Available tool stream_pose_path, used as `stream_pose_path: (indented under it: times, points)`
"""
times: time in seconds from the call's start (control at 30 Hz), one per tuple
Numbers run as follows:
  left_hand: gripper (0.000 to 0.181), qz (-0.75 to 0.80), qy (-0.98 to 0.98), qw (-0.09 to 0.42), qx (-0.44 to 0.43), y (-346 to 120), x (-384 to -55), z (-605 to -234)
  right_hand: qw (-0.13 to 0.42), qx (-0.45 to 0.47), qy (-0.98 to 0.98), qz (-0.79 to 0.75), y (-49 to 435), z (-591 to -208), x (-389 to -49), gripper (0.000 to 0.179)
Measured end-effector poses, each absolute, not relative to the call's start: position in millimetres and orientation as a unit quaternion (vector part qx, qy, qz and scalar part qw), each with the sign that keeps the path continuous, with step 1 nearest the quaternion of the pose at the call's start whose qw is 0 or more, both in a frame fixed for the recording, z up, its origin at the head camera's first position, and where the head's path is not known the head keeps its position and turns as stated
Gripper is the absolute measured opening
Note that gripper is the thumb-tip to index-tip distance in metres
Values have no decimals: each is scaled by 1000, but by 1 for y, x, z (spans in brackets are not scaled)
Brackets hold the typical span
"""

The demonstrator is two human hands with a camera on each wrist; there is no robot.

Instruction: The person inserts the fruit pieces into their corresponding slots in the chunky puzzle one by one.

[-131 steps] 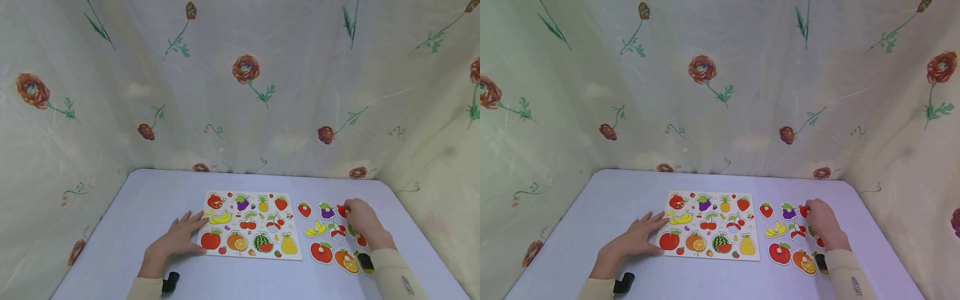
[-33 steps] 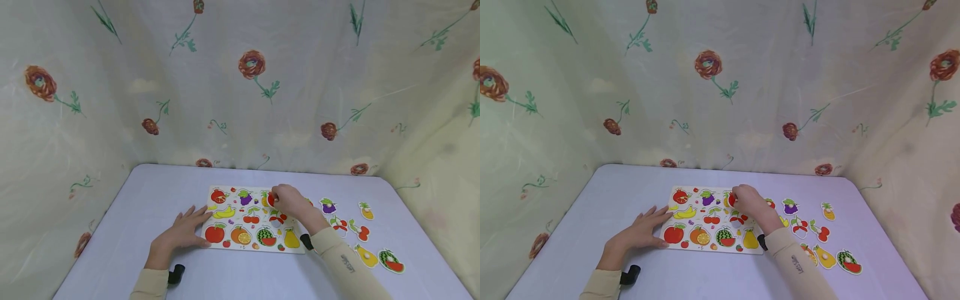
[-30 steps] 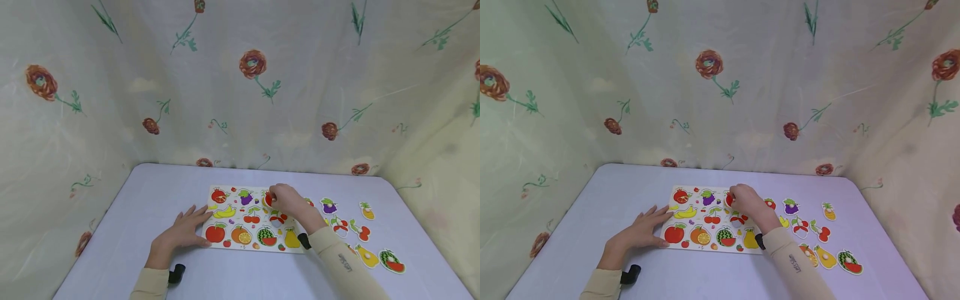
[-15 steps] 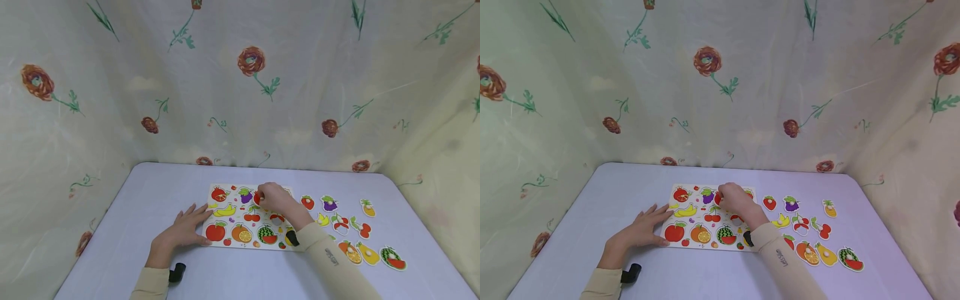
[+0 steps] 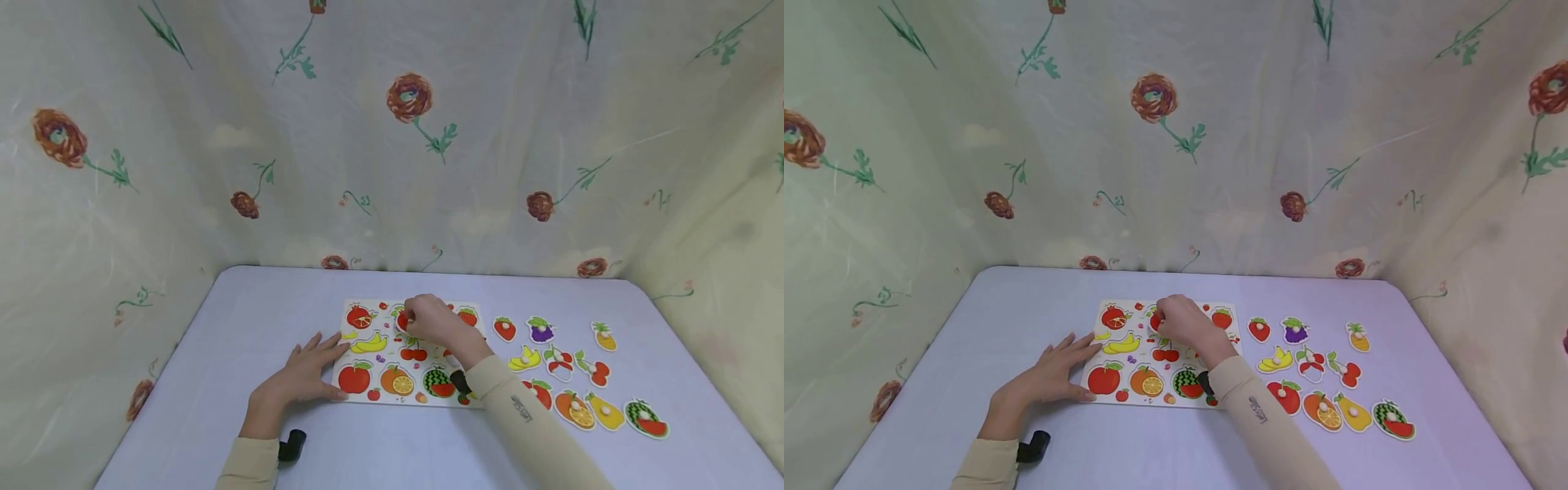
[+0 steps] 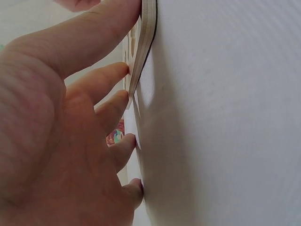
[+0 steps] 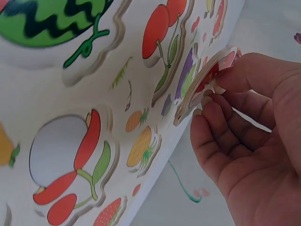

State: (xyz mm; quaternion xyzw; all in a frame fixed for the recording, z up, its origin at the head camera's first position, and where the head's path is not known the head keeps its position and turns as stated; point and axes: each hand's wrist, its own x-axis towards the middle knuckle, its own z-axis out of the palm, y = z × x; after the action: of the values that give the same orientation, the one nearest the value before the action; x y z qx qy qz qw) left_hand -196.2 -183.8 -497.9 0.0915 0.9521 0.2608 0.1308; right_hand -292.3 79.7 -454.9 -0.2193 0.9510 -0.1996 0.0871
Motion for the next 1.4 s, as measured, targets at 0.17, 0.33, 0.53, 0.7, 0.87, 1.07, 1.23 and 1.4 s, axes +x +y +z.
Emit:
stream_pose_path:
  times: [0.17,0.33,0.53,0.7,0.87,1.07,1.23,1.4]
  points:
    - [93,262,952,131,89,-186,-196,-499,92,-217,950,-203,71,-458,-294,11]
    - [92,258,952,134,91,-188,-197,-499,100,-220,948,-206,62,-458,-295,14]
    - [92,262,951,136,94,-189,-199,-501,115,-224,945,-208,52,-459,-298,14]
    - [92,263,950,140,96,-189,-200,-502,125,-224,943,-213,46,-462,-299,14]
    - [91,259,951,140,99,-189,-200,-500,126,-233,941,-211,41,-465,-301,12]
    - [90,263,948,144,103,-191,-198,-499,127,-239,938,-217,35,-466,-305,4]
    - [91,259,949,143,105,-191,-199,-500,126,-242,937,-219,28,-469,-309,5]
    - [91,259,950,142,103,-192,-200,-503,115,-249,937,-216,20,-471,-312,5]
